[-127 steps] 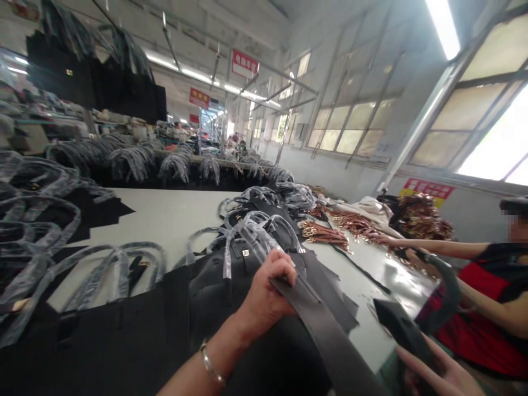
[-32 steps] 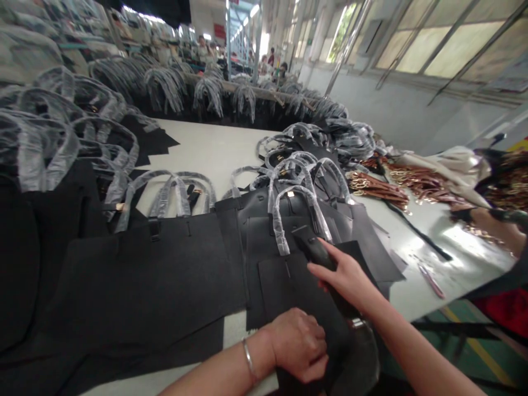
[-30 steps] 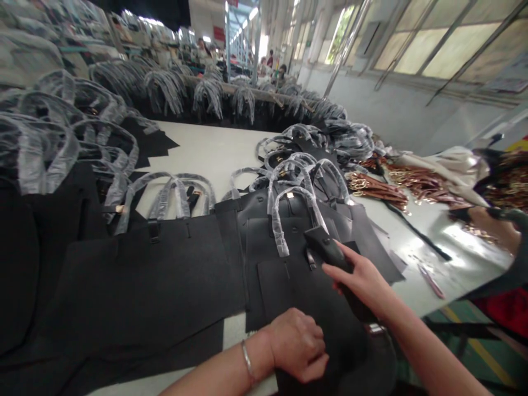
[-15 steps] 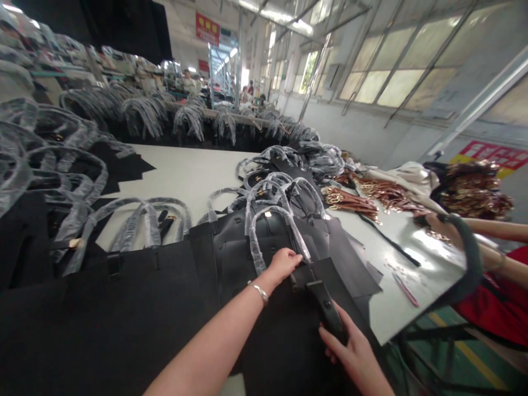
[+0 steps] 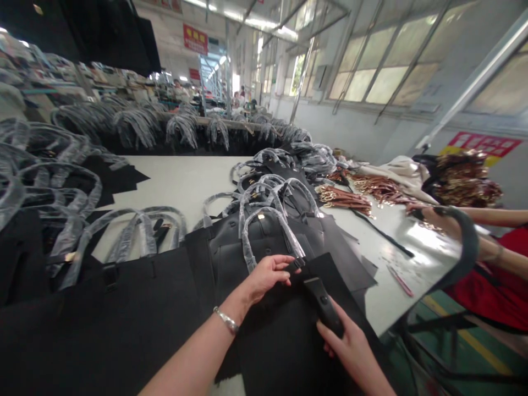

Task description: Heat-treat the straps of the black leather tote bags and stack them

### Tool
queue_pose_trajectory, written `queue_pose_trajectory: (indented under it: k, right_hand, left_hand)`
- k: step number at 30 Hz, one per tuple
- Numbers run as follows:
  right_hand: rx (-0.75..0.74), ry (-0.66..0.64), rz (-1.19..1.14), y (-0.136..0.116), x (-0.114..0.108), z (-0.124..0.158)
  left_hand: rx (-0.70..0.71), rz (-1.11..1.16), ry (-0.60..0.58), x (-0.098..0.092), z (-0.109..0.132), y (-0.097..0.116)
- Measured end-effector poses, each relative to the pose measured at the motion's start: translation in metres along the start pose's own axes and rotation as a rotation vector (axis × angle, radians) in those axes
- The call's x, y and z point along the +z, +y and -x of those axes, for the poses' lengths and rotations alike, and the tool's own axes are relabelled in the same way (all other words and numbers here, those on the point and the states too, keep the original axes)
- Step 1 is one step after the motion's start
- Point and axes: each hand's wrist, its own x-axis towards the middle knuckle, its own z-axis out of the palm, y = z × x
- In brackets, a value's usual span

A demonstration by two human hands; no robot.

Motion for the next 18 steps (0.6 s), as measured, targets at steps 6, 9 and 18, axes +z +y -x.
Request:
queue_pose_trajectory:
  k: [6, 9, 18]
  right_hand:
    - [-0.044, -0.111, -0.016, -0.044, -0.021, 0.017]
    - [-0.051, -0.15, -0.03, -0.07, -0.025, 0.017]
    - [-0.074, -0.138, -0.006, -0.091, -0.021, -0.002]
  left_hand:
    - [0.051, -0.09, 0.067, 0.004, -0.004, 0.004]
    - [0.038, -0.151, 0.072, 0.005, -0.003, 0.005]
    - [0.043, -0.301, 0.047, 0.003, 0.003, 0.002]
